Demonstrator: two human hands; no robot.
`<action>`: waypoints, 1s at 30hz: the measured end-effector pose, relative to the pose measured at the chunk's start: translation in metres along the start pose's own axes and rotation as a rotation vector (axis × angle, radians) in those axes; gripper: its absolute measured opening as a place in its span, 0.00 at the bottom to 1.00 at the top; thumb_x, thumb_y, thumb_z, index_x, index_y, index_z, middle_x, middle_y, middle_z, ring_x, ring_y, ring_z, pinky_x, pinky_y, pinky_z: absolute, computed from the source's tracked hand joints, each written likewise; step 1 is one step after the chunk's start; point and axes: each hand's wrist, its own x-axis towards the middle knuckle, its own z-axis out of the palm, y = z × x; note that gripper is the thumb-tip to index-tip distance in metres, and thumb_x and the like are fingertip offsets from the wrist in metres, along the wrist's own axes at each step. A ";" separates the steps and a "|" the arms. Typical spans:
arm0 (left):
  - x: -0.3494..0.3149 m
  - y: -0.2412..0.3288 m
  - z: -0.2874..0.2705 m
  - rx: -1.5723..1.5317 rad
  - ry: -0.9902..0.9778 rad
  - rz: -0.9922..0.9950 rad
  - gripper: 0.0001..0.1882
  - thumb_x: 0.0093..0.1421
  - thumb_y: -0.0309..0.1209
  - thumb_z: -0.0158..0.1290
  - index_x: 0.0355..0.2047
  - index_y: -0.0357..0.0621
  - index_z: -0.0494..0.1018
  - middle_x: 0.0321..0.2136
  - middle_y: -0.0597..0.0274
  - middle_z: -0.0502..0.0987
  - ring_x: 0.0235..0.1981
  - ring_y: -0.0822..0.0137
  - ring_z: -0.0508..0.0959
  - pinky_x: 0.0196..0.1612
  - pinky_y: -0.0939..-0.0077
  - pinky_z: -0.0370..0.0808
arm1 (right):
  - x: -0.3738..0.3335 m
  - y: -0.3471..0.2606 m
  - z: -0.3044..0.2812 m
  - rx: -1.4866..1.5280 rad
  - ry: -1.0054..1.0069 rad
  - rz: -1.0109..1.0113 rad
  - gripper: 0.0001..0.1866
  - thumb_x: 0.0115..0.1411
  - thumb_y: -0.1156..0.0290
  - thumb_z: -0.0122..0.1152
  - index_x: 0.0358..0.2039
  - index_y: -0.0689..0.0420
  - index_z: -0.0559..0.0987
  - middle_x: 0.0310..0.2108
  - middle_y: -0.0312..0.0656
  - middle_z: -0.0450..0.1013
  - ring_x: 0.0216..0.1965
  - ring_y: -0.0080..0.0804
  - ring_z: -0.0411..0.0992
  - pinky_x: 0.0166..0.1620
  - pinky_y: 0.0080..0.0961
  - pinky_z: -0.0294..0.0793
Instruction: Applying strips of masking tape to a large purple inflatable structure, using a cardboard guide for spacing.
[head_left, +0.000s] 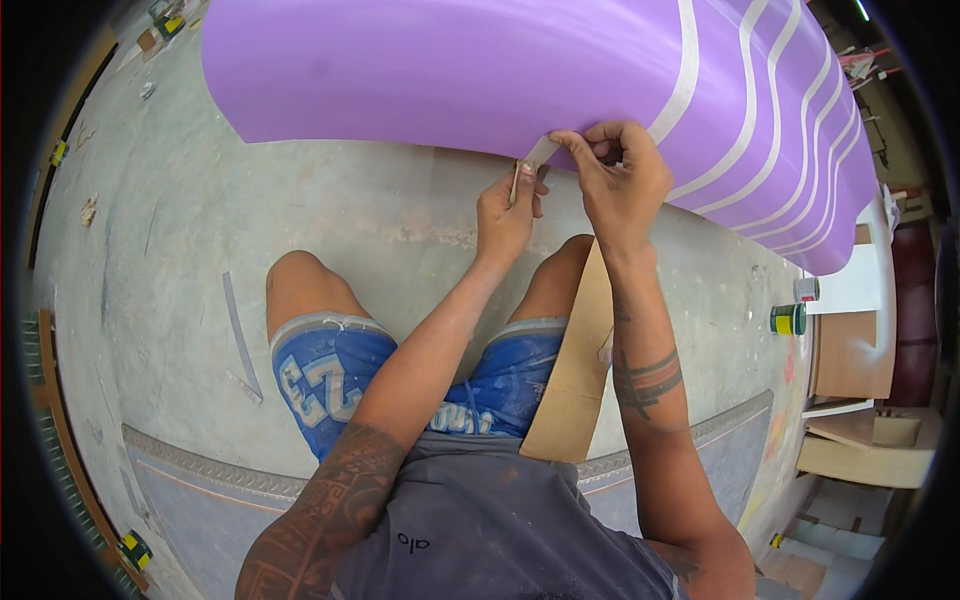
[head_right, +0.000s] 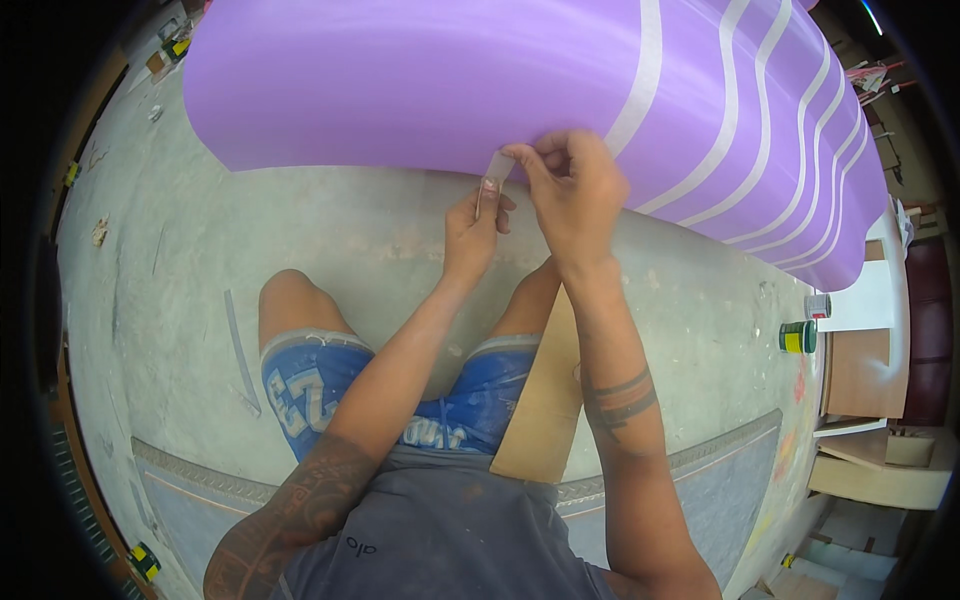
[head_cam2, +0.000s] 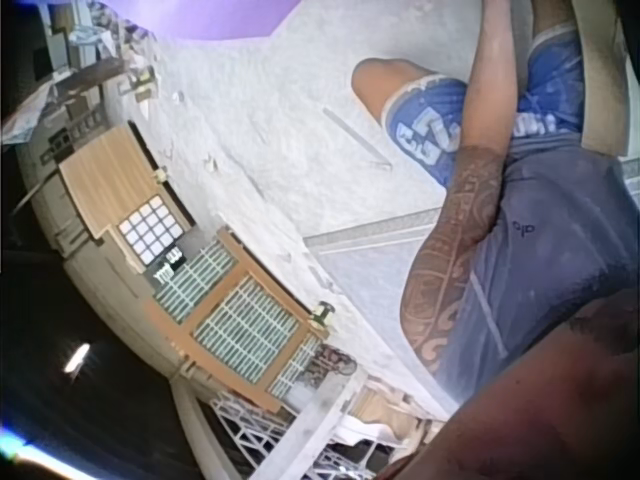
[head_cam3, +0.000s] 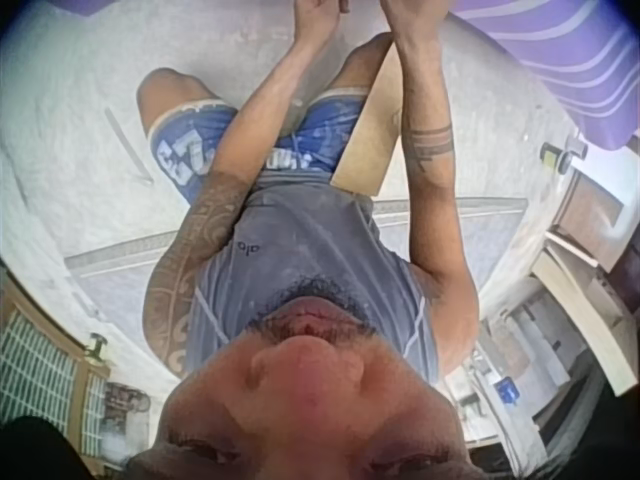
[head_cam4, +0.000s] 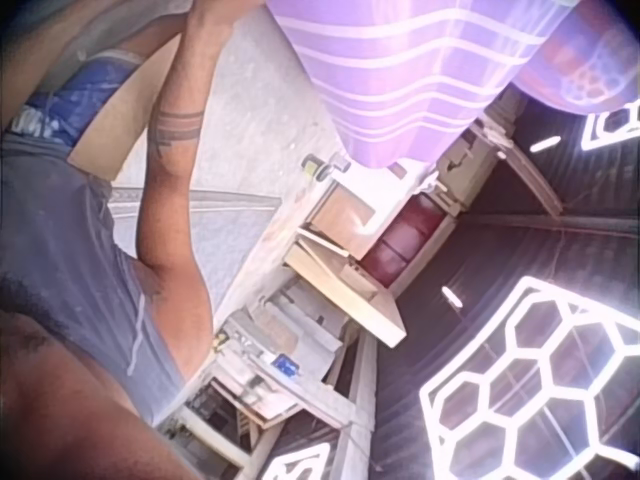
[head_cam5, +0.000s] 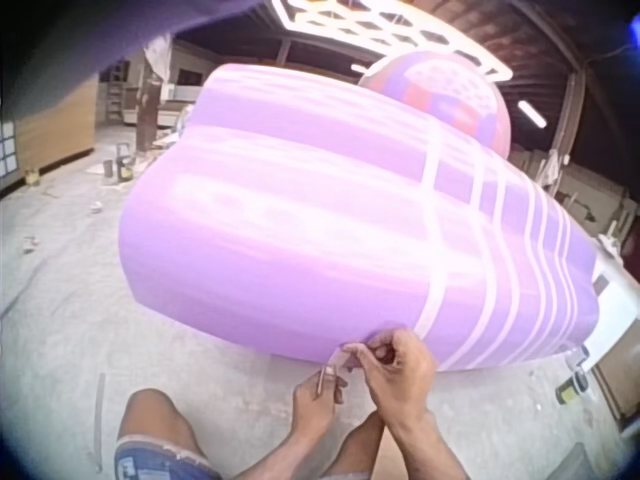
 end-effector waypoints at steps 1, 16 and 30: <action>-0.001 0.000 0.000 -0.001 -0.002 0.000 0.28 0.77 0.48 0.47 0.30 0.37 0.79 0.15 0.68 0.71 0.20 0.76 0.71 0.26 0.74 0.67 | 0.001 -0.001 0.000 -0.025 -0.029 0.050 0.13 0.51 0.75 0.80 0.33 0.58 0.81 0.30 0.40 0.76 0.25 0.34 0.77 0.27 0.30 0.75; -0.002 0.003 -0.001 -0.270 -0.006 0.032 0.21 0.78 0.45 0.48 0.42 0.37 0.76 0.25 0.66 0.75 0.27 0.76 0.73 0.33 0.78 0.71 | 0.007 -0.015 -0.006 -0.150 -0.127 0.034 0.24 0.44 0.71 0.85 0.38 0.57 0.78 0.32 0.39 0.76 0.27 0.31 0.73 0.29 0.28 0.75; -0.007 0.024 -0.005 -0.345 -0.022 0.007 0.15 0.76 0.37 0.43 0.44 0.38 0.74 0.26 0.67 0.70 0.27 0.76 0.68 0.31 0.76 0.66 | -0.003 -0.016 -0.004 -0.212 -0.042 -0.107 0.24 0.49 0.62 0.82 0.43 0.54 0.79 0.32 0.37 0.74 0.26 0.36 0.75 0.27 0.30 0.73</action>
